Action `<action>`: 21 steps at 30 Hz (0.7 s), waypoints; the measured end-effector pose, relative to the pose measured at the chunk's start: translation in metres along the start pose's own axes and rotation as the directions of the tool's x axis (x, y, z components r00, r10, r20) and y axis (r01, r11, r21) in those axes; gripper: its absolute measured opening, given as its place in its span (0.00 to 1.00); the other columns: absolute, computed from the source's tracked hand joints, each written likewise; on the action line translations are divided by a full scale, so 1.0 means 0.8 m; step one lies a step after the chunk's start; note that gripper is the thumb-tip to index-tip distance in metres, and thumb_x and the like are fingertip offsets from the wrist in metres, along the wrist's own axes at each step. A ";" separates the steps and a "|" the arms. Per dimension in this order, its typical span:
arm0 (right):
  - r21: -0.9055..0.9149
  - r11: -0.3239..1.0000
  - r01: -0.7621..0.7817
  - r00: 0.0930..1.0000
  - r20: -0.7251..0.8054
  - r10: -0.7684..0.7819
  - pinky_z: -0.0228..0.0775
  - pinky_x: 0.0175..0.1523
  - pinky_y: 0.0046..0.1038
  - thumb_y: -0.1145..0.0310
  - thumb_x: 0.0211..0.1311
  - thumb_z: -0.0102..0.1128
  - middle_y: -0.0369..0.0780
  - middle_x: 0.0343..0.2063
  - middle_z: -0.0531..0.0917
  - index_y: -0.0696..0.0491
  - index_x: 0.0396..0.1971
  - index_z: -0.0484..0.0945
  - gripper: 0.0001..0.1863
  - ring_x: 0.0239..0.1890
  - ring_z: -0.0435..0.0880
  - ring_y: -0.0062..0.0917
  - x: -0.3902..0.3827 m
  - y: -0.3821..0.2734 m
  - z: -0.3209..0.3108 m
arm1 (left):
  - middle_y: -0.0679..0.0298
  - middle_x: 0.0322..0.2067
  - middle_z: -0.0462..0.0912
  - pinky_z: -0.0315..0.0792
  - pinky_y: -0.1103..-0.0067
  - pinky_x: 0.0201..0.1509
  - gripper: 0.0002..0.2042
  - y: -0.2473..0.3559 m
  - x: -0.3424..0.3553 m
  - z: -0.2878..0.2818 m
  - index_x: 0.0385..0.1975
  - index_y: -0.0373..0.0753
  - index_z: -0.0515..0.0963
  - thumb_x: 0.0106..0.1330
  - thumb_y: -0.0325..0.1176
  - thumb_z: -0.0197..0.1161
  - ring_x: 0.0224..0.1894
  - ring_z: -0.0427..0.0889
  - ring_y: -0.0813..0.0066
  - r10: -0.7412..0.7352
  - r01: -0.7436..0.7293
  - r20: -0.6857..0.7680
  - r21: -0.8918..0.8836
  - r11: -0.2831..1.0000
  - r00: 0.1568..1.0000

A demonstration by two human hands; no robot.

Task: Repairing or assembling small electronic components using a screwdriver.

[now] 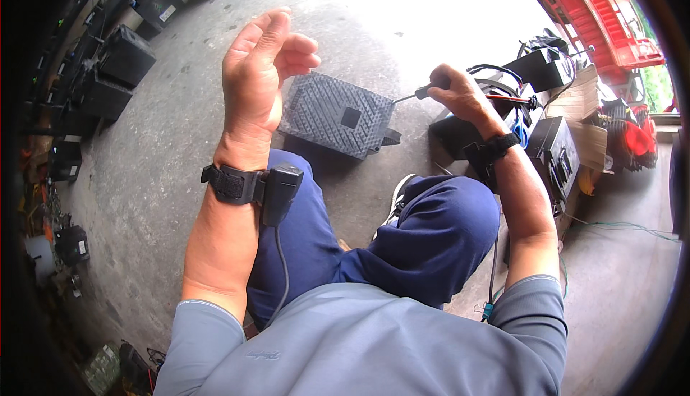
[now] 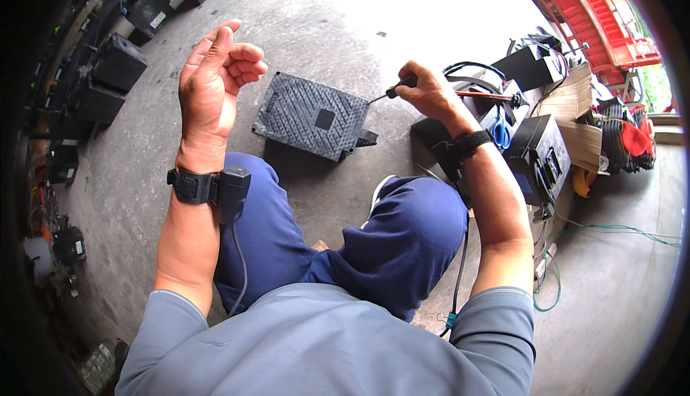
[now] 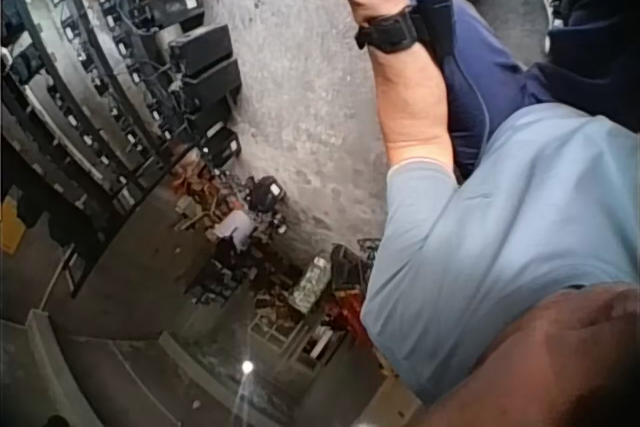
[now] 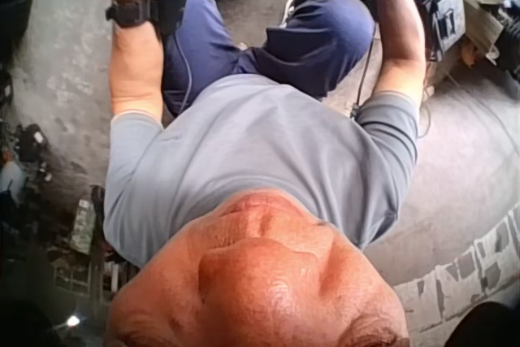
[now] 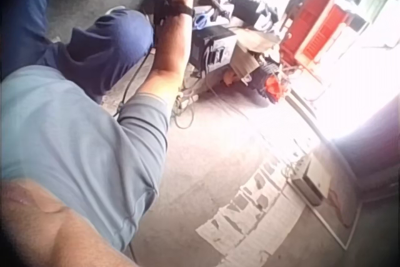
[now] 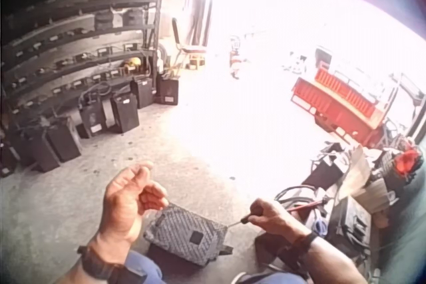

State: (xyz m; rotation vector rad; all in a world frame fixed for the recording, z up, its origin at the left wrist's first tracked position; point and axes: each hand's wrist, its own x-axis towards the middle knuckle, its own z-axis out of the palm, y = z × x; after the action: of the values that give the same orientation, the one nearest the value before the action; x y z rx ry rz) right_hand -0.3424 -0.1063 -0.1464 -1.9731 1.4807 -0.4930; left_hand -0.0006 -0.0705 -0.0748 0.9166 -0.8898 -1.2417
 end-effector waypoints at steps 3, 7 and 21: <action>-0.032 0.999 -0.035 0.999 0.039 0.037 0.74 0.45 0.29 0.70 0.54 0.65 0.44 0.32 0.83 0.59 0.41 0.76 0.15 0.37 0.82 0.28 0.006 0.003 0.009 | 0.60 0.27 0.85 0.77 0.79 0.36 0.18 0.001 -0.001 -0.001 0.47 0.36 0.77 0.68 0.44 0.64 0.28 0.84 0.72 0.000 0.000 0.022 -0.006 1.000 1.000; -0.026 1.000 -0.013 0.999 0.047 0.014 0.72 0.40 0.28 0.72 0.54 0.65 0.40 0.27 0.81 0.60 0.36 0.76 0.11 0.31 0.79 0.24 0.013 -0.006 0.029 | 0.59 0.27 0.85 0.77 0.79 0.35 0.18 0.004 -0.005 0.002 0.48 0.35 0.76 0.68 0.44 0.64 0.28 0.84 0.72 -0.001 0.001 0.031 -0.005 1.000 1.000; -0.239 0.891 0.385 0.921 0.164 -0.354 0.76 0.38 0.32 0.76 0.56 0.63 0.46 0.35 0.82 0.56 0.38 0.79 0.09 0.35 0.84 0.38 0.039 -0.003 0.037 | 0.57 0.30 0.84 0.78 0.79 0.37 0.21 0.018 -0.011 0.005 0.55 0.31 0.72 0.72 0.42 0.57 0.29 0.84 0.73 0.034 -0.039 0.129 0.034 0.999 0.991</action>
State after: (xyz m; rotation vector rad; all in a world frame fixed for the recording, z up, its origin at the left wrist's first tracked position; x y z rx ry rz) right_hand -0.3125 -0.1284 -0.1685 -2.4747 1.1454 -0.3388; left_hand 0.0003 -0.0609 -0.0609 0.8525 -1.0300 -1.2675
